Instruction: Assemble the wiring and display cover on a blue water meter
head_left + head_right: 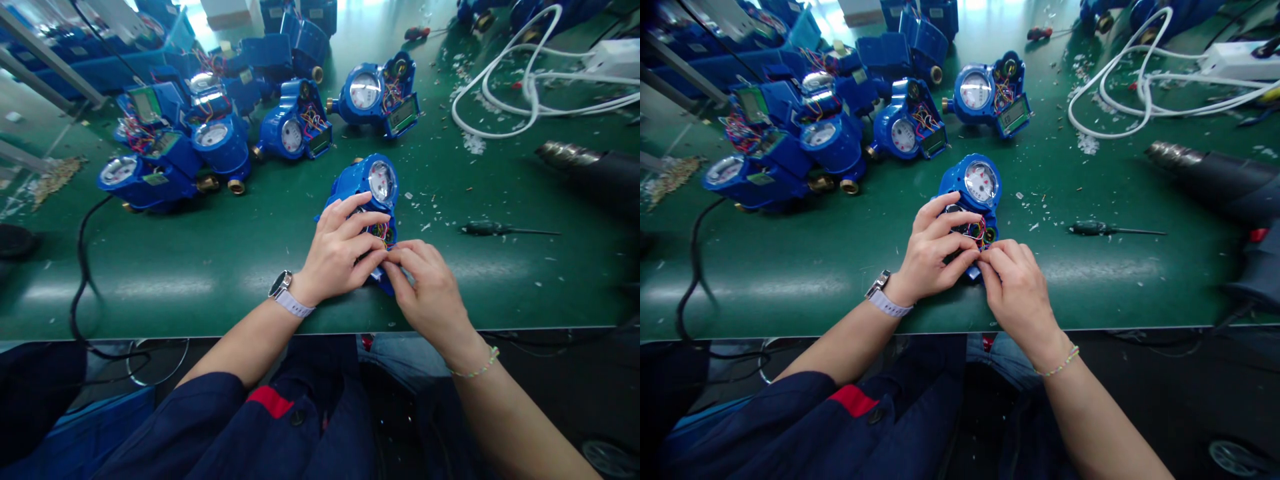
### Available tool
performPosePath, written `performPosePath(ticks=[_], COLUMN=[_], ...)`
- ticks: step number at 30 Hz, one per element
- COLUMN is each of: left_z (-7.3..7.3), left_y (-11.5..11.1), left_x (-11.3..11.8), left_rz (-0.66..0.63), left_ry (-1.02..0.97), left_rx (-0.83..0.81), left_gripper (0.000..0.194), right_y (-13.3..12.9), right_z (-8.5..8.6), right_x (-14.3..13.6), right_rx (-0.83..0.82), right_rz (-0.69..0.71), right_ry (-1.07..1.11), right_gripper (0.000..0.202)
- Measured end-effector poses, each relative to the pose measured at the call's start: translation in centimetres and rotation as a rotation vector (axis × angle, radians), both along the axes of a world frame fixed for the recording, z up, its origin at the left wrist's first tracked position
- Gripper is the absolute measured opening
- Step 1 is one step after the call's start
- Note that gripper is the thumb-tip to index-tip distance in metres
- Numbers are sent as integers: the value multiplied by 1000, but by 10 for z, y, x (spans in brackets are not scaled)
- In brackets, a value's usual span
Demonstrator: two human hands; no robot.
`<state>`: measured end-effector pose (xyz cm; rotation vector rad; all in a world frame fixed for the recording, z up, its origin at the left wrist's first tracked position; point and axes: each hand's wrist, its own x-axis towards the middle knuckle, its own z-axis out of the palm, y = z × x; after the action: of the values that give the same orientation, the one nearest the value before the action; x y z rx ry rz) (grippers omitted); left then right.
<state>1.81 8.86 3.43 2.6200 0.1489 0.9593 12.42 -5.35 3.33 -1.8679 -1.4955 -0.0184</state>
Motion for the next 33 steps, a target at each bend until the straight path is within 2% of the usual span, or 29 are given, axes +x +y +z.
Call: performPosePath(ticks=[9,17,33], left_z=[0,-1,-2], left_y=[1,1,1], left_x=[0,1,1], left_rz=[6,-6,-6], left_ry=[-27,-61,-47], left_rx=[36,3,19], left_gripper=[19,17,19], right_y=[-2,0,3], right_z=[2,0,-3], right_x=[3,2,-3], right_rx=[-44,14,5], right_rz=[14,25,-66], right_ry=[-34,-1,-4], right_gripper=[13,5,11])
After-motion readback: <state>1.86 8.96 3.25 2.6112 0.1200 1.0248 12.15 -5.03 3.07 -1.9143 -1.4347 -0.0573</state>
